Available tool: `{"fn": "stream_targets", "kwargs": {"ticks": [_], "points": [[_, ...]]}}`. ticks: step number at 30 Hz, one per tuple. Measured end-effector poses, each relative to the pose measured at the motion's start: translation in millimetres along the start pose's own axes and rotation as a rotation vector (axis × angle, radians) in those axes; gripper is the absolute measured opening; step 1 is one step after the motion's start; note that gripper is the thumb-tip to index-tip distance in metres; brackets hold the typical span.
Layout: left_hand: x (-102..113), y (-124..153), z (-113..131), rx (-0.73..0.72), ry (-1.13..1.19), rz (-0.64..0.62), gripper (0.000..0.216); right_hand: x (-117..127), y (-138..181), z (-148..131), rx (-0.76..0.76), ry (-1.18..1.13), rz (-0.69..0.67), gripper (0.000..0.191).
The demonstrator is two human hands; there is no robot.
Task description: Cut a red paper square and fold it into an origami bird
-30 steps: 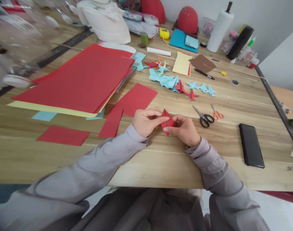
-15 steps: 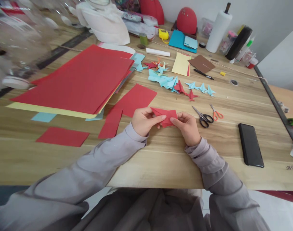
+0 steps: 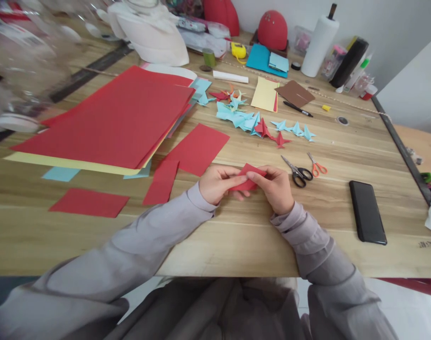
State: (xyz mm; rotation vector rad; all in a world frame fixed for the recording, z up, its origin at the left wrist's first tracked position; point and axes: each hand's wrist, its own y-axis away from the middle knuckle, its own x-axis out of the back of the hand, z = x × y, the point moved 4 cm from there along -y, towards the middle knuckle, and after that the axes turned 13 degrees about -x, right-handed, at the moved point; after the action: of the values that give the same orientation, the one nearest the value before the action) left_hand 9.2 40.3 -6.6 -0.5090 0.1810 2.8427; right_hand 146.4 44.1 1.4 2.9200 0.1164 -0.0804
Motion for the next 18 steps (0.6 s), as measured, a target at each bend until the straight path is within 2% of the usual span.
{"fn": "stream_targets", "kwargs": {"ticks": [5, 10, 14, 18], "points": [[-2, 0, -2, 0.017, 0.023, -0.014, 0.035, -4, 3, 0, -0.034, 0.059, -0.005, 0.029], [-1, 0, -4, 0.025, 0.0, -0.011, 0.029, 0, 2, -1, 0.001, 0.134, 0.039, 0.037], [1, -1, -6, 0.052, -0.002, -0.002, 0.023, 2, 1, -1, 0.049, 0.21, 0.055, 0.05], [1, -1, -5, 0.047, 0.005, 0.004, 0.02, 7, -3, 6, 0.025, 0.188, 0.08, 0.057]]}}
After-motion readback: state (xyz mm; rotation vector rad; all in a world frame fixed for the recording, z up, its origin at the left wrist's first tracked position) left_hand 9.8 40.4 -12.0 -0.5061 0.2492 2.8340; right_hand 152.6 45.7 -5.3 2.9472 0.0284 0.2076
